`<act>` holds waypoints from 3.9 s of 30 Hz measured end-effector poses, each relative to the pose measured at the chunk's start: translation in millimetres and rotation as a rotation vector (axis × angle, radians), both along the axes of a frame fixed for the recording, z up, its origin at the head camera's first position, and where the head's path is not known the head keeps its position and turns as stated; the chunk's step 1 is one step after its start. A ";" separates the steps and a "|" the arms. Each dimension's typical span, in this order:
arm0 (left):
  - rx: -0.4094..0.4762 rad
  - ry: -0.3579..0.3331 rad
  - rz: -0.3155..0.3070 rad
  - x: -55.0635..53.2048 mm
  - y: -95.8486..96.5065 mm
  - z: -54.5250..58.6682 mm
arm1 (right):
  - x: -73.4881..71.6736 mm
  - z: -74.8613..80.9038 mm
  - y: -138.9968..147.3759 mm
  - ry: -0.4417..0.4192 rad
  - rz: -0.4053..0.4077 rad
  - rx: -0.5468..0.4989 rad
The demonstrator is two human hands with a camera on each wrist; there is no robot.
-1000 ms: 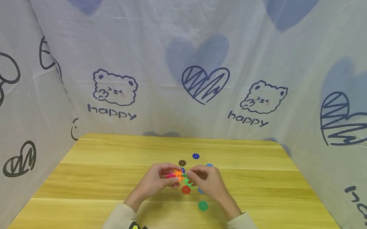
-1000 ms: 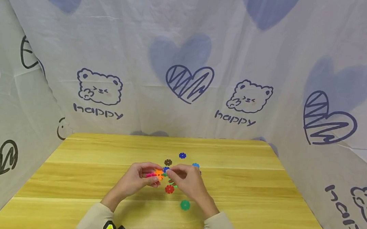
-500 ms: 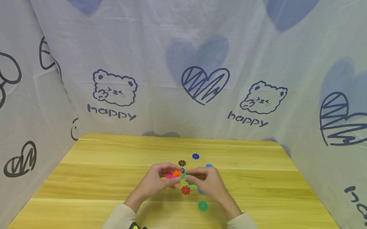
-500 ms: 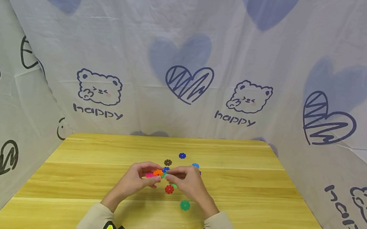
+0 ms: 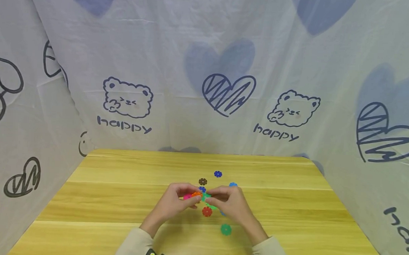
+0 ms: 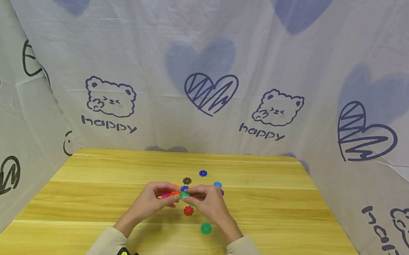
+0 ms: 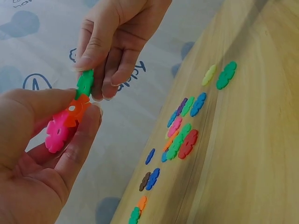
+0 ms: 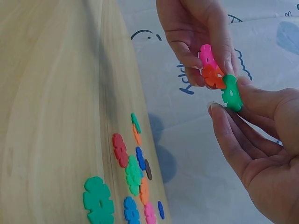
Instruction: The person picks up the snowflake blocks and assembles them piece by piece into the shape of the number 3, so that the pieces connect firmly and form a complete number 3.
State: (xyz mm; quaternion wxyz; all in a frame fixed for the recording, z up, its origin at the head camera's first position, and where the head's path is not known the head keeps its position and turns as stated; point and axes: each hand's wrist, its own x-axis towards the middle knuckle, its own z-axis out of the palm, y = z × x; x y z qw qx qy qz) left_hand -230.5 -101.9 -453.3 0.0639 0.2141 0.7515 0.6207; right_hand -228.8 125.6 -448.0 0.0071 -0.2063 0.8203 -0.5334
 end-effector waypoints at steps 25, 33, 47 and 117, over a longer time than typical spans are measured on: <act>-0.151 -0.001 0.099 5.3 -8.1 -2.9 | -21.5 -16.4 36.8 -0.017 0.002 0.451; -0.200 0.005 0.123 5.9 -9.7 -3.8 | -22.4 -26.5 39.0 -0.014 0.056 0.496; -0.247 0.040 0.144 5.2 -9.4 -10.7 | -24.4 -31.0 39.9 0.067 0.066 0.499; -0.230 0.074 0.234 4.1 8.6 -7.4 | -3.3 -12.0 -19.2 0.524 -0.004 0.153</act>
